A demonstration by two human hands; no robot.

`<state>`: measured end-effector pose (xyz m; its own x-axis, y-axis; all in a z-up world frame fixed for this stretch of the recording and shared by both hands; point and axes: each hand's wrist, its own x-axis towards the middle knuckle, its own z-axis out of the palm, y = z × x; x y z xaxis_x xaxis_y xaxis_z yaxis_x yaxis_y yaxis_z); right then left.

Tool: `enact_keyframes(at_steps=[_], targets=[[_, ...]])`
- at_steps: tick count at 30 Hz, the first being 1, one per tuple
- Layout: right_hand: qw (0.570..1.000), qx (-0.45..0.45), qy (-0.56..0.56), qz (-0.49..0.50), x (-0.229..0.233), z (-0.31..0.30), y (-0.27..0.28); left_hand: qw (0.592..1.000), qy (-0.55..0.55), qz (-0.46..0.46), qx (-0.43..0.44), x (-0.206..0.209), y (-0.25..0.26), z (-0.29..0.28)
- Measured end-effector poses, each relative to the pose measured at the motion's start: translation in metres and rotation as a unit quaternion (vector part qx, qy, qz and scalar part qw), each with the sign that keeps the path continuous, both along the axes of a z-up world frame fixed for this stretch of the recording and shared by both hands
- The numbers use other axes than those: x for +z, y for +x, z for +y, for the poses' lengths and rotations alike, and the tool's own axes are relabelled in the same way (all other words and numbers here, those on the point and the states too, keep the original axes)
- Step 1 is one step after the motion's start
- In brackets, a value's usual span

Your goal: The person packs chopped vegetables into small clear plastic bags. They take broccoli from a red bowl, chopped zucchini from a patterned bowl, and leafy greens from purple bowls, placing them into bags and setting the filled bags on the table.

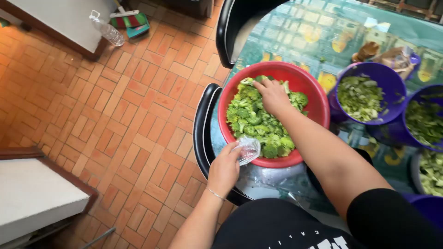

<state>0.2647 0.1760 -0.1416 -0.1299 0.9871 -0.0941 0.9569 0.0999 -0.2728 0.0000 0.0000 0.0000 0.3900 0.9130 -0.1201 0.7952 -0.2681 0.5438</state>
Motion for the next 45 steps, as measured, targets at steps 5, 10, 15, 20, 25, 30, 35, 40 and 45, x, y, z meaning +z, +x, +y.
enact_keyframes(at_steps=[5,10,15,20,25,30,35,40,45], targets=[[0.987,-0.121,0.072,0.082,0.014,-0.014,0.007,0.999,0.049,-0.019,-0.009,0.006,0.003,0.024],[0.912,-0.206,0.060,0.349,0.081,-0.095,0.008,0.997,0.048,-0.030,-0.043,-0.004,0.031,0.047],[0.851,-0.212,0.003,0.480,0.125,-0.160,0.008,0.988,-0.014,-0.129,-0.089,-0.016,0.081,0.064],[0.991,0.059,0.100,0.069,0.125,-0.196,0.048,0.969,-0.134,-0.185,-0.096,-0.009,0.116,0.070],[0.981,0.072,0.162,-0.081,0.180,-0.216,0.073,0.971,-0.087,-0.167,-0.148,0.014,0.165,0.060],[0.966,0.009,0.178,0.185,0.177,-0.176,0.136,0.972,0.018,-0.144,-0.183,0.033,0.190,0.057],[0.966,-0.175,-0.188,0.022,0.111,-0.106,0.185,0.974,0.016,-0.133,-0.182,0.010,0.196,0.063],[0.926,-0.220,-0.301,0.065,0.070,-0.081,0.195,0.981,-0.071,-0.112,-0.140,0.004,0.179,0.050],[0.919,-0.225,-0.318,0.054,0.083,-0.078,0.190,0.982,-0.086,-0.121,-0.120,0.013,0.175,0.046]])
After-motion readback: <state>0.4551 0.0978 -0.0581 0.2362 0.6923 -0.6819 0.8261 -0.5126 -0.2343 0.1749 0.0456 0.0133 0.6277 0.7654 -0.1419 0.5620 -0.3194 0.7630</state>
